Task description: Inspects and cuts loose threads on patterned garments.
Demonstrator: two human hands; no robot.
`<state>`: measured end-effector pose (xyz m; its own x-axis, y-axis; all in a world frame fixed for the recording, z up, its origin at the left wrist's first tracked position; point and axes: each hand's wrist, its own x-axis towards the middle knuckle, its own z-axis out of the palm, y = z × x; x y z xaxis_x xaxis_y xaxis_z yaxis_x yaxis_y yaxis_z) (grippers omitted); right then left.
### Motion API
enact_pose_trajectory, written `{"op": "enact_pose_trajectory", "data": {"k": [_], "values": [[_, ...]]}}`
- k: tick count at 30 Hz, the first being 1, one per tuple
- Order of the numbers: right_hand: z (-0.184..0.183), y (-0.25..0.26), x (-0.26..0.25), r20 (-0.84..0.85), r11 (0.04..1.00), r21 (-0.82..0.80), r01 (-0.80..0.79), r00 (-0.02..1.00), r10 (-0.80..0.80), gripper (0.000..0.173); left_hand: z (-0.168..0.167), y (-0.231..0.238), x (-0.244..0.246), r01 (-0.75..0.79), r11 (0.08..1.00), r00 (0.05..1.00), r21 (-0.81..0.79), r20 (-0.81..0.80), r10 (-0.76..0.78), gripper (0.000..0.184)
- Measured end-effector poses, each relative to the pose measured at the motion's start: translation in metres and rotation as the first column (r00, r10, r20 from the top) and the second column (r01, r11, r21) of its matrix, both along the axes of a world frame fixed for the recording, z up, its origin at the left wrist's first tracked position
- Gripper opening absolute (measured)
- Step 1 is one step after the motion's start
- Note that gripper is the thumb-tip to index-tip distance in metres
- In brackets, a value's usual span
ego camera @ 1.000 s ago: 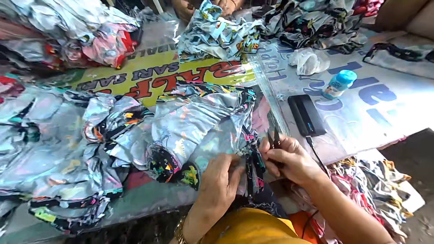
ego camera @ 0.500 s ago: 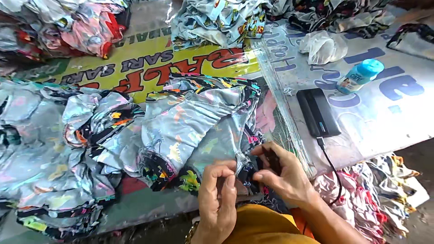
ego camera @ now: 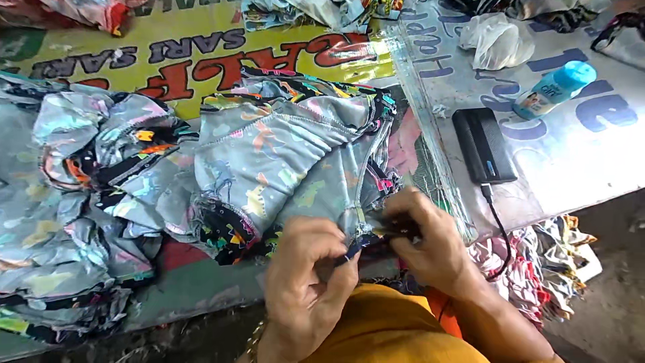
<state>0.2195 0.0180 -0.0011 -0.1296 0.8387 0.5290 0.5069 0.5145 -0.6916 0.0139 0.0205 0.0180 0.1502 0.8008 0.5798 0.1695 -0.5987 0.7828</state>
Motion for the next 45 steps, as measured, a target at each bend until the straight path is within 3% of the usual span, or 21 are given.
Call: {"op": "enact_pose_trajectory", "data": {"k": [3,5,8,11,13,16,19,22,24,28,35,37,39,41,45], "values": [[0.008,-0.009,0.017,0.033,0.997,0.072,-0.034,0.999,0.032,0.015,-0.001,-0.005,-0.028,0.032,0.982,0.963,0.184,-0.27,0.019,0.005],[0.005,-0.016,0.021,0.222,0.994,0.061,-0.088,0.972,0.072,0.005,-0.011,-0.007,-0.039,0.173,0.953,0.875,0.25,-0.484,-0.032,0.005],[-0.002,-0.021,0.02,0.518,0.988,-0.053,-0.145,0.842,0.151,0.012,-0.031,-0.01,-0.041,0.25,0.934,0.708,0.255,-0.706,0.004,0.007],[0.01,-0.02,0.031,0.468,0.972,-0.165,-0.167,0.854,0.226,0.022,-0.034,-0.014,-0.036,0.157,0.973,0.764,0.167,-0.645,-0.012,0.013],[0.019,-0.017,0.031,0.346,0.981,-0.118,-0.156,0.919,0.188,0.032,-0.031,-0.013,-0.029,0.082,0.992,0.804,0.097,-0.594,-0.009,0.017],[0.033,-0.012,0.014,0.014,0.973,-0.069,-0.221,0.975,0.223,0.03,-0.025,-0.012,-0.015,0.006,0.996,0.746,0.086,-0.664,0.053,0.026],[0.026,-0.002,-0.008,-0.346,0.88,-0.166,-0.445,0.862,0.371,0.026,-0.025,-0.013,-0.009,0.019,0.994,0.711,0.108,-0.701,0.062,0.012],[0.008,0.009,-0.015,-0.291,0.844,-0.335,-0.42,0.898,0.331,0.024,-0.031,-0.017,-0.013,0.08,0.981,0.742,0.178,-0.667,0.06,0.013],[0.006,0.008,-0.009,-0.264,0.84,-0.352,-0.412,0.905,0.333,0.024,-0.037,-0.02,-0.017,0.109,0.968,0.764,0.228,-0.642,0.065,0.015],[0.004,0.005,0.005,-0.178,0.836,-0.348,-0.424,0.905,0.386,0.022,-0.044,-0.024,-0.022,0.11,0.961,0.824,0.252,-0.564,0.053,0.011],[0.0,0.006,0.011,-0.105,0.788,-0.323,-0.524,0.847,0.521,0.02,-0.048,-0.026,-0.025,0.049,0.986,0.903,0.159,-0.428,0.024,0.006],[0.001,0.002,0.005,-0.015,0.818,-0.308,-0.485,0.862,0.506,0.027,-0.047,-0.028,-0.023,0.03,0.986,0.916,0.165,-0.398,0.039,0.006],[0.0,-0.002,-0.002,0.04,0.855,-0.278,-0.437,0.884,0.465,0.018,-0.047,-0.031,-0.019,0.01,0.987,0.935,0.16,-0.352,0.048,0.007],[-0.005,-0.006,-0.005,0.016,0.887,-0.244,-0.393,0.913,0.408,0.012,-0.046,-0.032,-0.011,-0.002,0.993,0.94,0.12,-0.338,0.043,0.012],[-0.011,-0.01,-0.005,-0.116,0.901,-0.217,-0.375,0.927,0.358,0.017,-0.044,-0.027,0.0,-0.034,0.999,0.923,-0.007,-0.384,0.029,0.031]]}}
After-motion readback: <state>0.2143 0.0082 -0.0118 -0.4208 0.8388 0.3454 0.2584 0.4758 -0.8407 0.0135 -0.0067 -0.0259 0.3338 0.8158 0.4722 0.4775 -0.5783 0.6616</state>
